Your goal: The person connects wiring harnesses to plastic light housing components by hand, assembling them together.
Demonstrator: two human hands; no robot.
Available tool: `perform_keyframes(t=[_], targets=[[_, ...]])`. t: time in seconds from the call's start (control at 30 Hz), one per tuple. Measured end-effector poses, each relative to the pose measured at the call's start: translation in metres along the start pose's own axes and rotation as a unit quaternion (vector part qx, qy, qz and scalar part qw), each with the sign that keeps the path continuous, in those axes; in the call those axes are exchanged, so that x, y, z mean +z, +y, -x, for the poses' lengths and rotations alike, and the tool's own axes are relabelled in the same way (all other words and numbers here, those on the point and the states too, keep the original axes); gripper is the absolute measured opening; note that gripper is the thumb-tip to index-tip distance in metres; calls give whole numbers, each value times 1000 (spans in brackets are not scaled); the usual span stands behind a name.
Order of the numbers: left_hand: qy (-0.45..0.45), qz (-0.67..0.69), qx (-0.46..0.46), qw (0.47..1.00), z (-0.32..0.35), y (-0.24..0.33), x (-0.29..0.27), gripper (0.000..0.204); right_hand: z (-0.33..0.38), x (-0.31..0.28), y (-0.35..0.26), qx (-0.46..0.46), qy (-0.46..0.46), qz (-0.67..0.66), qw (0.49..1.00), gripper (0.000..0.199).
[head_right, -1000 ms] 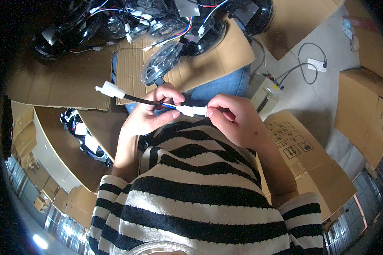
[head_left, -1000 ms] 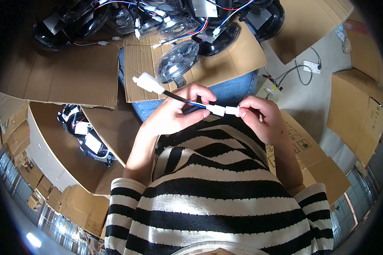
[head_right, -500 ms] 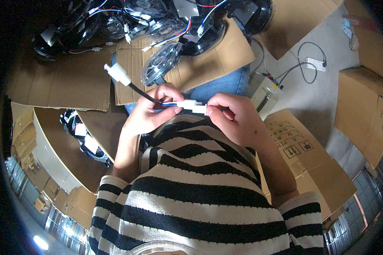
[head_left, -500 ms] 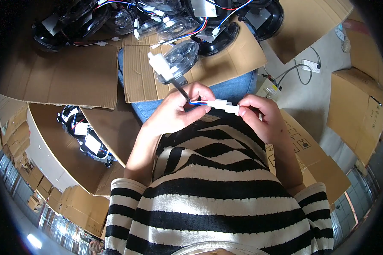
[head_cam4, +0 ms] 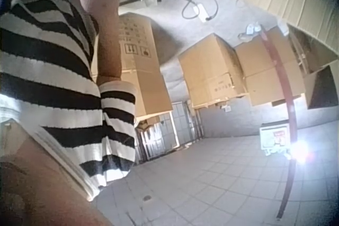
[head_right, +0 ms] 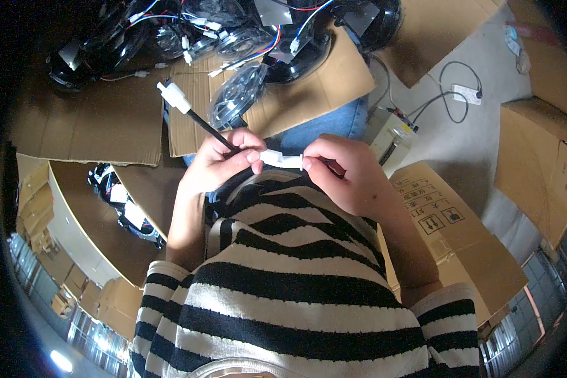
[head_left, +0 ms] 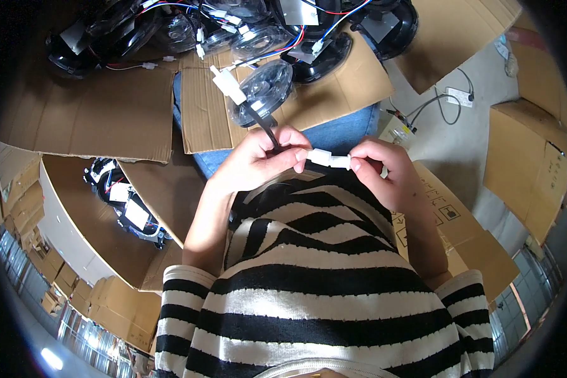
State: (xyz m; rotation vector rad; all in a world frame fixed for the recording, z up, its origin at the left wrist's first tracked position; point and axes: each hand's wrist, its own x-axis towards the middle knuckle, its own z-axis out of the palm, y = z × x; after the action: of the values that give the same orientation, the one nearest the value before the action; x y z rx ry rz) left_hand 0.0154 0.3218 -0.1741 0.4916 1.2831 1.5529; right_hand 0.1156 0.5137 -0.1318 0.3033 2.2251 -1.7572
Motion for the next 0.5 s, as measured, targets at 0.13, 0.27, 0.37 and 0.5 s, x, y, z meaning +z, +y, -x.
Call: perform_keyframes(t=[0.13,0.27,0.37,0.5], targets=[[-57,-17,-56,997,-1,-1,-1,9,-2,6,1,-86,33,89,992,2],[-58,5,-52,997,-6,-3,2,9,-4,4,-1,-51,48,92,993,2],[-32,36,-45,998,-4,-2,1,9,-4,-9,0,-69,30,74,994,2],[-20,20,-43,999,-4,-3,3,10,-5,-5,-5,-59,-5,69,996,3]])
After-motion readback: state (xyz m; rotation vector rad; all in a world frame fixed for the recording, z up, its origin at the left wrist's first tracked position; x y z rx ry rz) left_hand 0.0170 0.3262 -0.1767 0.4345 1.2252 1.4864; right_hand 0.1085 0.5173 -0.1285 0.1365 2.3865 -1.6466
